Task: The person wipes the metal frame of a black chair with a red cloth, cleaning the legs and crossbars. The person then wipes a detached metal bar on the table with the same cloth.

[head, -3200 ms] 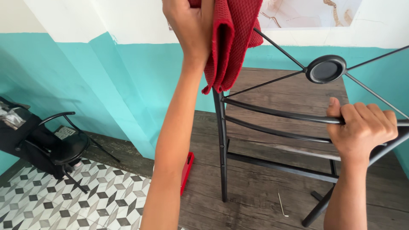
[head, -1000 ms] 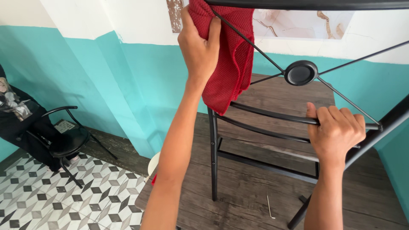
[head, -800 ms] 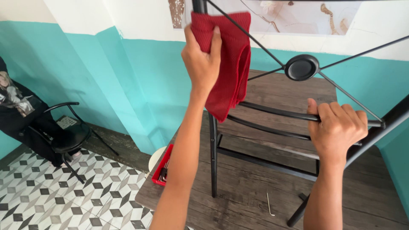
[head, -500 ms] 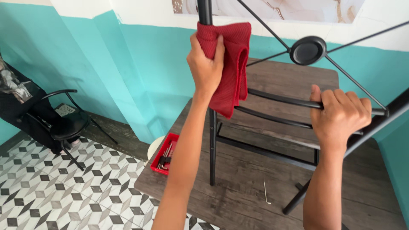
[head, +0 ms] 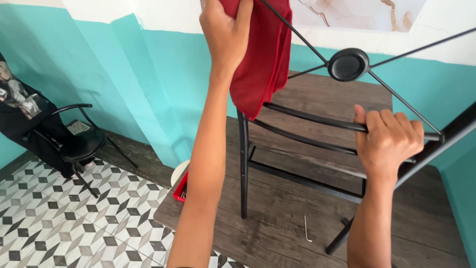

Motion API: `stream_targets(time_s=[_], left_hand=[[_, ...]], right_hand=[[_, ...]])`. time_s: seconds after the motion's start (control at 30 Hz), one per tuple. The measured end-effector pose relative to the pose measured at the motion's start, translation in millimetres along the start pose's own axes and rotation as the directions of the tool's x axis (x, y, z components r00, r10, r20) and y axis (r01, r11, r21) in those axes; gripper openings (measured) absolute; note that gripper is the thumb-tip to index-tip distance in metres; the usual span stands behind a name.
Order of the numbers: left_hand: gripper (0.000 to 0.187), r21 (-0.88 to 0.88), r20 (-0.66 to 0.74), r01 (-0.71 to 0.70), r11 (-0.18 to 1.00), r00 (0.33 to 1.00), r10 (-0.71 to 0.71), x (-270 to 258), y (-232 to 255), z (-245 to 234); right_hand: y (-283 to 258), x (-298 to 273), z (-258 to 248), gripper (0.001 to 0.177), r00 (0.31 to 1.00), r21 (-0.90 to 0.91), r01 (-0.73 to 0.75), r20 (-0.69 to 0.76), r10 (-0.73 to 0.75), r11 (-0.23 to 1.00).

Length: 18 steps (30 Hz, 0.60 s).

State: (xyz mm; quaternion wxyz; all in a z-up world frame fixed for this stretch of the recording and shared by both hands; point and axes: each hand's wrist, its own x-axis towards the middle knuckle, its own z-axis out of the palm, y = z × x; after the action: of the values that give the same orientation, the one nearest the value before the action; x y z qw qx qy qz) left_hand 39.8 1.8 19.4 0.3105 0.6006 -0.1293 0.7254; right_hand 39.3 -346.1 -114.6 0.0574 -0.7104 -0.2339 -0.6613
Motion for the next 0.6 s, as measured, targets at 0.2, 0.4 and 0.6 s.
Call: stream_targets(time_s=[0.2,0.4,0.6], left_hand=[[0.035,-0.476,0.306,0.388,0.79,0.914,-0.265,-49.7,-8.1,-25.8],[0.037,-0.511,0.347,0.528,0.678,0.849,-0.399,-117.6,1.3,-37.3],[0.033,-0.339,0.298,0.351,0.873,0.92,-0.255,-88.4,0.7,-40.6]], right_hand=[[2.2,-3.1,5.0,0.058,1.0,-0.016,0.003,-0.023,-0.004,1.0],[5.5,-8.9,9.0,0.054,0.999,-0.062,0.038,-0.031,-0.04,0.997],[11.9,-8.0,12.6,0.055,0.994,-0.101,0.093,-0.042,-0.097,0.991]])
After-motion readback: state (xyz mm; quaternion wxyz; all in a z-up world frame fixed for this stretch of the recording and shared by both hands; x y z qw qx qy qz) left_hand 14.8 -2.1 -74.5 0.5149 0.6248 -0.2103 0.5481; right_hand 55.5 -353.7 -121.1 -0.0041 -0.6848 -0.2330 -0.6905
